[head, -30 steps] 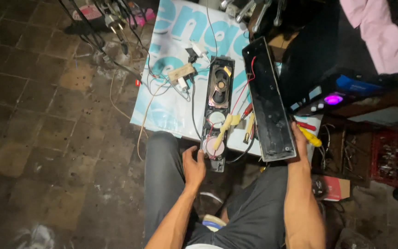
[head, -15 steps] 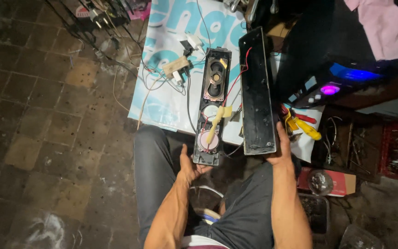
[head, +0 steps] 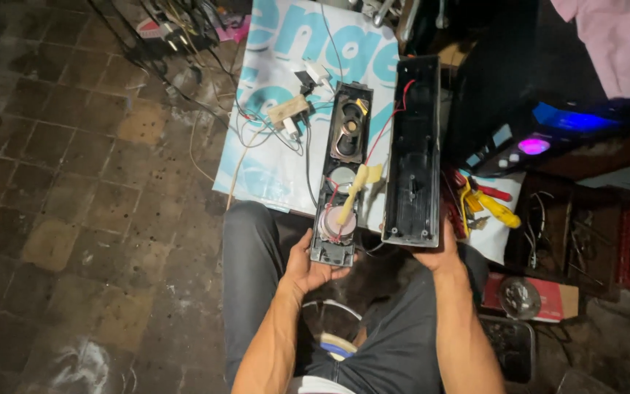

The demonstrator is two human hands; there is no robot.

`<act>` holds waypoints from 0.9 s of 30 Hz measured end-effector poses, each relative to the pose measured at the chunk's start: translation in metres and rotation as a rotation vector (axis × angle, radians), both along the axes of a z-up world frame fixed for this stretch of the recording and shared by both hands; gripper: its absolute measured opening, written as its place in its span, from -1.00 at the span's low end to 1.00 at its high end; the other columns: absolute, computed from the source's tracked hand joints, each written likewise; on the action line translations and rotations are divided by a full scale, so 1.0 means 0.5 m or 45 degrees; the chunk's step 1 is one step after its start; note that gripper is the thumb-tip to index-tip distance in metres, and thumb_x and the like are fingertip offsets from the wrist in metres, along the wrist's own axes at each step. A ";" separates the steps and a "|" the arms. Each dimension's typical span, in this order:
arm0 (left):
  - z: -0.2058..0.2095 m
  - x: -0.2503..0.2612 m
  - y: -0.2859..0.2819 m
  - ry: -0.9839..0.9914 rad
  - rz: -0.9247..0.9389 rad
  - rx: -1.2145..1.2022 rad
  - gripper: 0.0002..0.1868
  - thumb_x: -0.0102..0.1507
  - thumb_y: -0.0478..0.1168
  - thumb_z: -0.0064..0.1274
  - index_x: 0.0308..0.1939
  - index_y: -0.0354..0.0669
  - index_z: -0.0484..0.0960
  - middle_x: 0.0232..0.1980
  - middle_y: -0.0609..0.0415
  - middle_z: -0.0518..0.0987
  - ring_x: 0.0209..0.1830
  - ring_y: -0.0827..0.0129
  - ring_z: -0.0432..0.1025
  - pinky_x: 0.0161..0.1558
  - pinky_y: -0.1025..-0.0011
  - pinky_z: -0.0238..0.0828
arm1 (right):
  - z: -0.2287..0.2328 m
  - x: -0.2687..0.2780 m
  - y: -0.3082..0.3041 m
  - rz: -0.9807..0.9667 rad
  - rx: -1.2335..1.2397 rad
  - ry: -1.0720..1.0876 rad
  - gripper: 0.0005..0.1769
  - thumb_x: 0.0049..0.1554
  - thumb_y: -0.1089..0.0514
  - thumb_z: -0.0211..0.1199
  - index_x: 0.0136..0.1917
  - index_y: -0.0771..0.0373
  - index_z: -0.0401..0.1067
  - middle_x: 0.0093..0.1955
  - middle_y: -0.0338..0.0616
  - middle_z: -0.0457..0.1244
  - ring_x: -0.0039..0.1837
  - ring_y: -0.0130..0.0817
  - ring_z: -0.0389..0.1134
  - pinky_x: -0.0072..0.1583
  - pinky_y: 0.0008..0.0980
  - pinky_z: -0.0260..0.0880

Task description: The person sits on the floor and works on a disassembled electronic device, likely a speaker, using a red screwdriver. They manipulate the internal components, including wires and a motor, while holding the device casing.

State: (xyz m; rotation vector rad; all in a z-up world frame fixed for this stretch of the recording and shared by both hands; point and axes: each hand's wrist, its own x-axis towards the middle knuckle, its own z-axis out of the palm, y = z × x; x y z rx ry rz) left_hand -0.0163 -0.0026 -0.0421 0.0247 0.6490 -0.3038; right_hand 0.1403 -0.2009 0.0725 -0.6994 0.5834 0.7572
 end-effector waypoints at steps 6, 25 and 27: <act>0.155 0.006 0.041 -0.170 -0.043 0.038 -0.37 0.27 0.30 -0.07 0.05 -0.17 0.61 0.04 -0.21 0.64 -0.01 -0.19 0.53 -0.10 -0.22 0.51 | -0.030 0.005 0.025 0.026 -0.091 -0.024 -0.37 0.14 -0.43 0.12 0.18 0.07 0.46 0.18 -0.04 0.36 0.16 -0.05 0.42 0.24 0.05 0.43; 0.066 0.050 0.082 -0.111 -0.124 0.579 -0.15 0.32 0.32 0.05 0.31 -0.42 0.37 0.10 -0.42 0.47 0.03 -0.19 0.48 -0.29 -0.20 0.62 | -0.161 -0.027 0.105 0.107 -0.583 0.056 -0.25 0.18 -0.56 -0.08 0.33 -0.02 0.36 0.30 -0.07 0.29 0.26 -0.01 0.35 0.30 0.13 0.35; 0.098 0.049 0.080 -0.119 -0.190 0.696 -0.10 0.33 0.29 0.08 0.48 -0.25 0.15 0.15 -0.39 0.33 0.11 -0.17 0.41 -0.23 -0.17 0.65 | -0.174 -0.029 0.089 0.192 -0.716 0.015 -0.19 0.19 -0.58 -0.14 0.38 0.02 0.26 0.35 0.05 0.24 0.29 0.07 0.31 0.27 0.27 0.31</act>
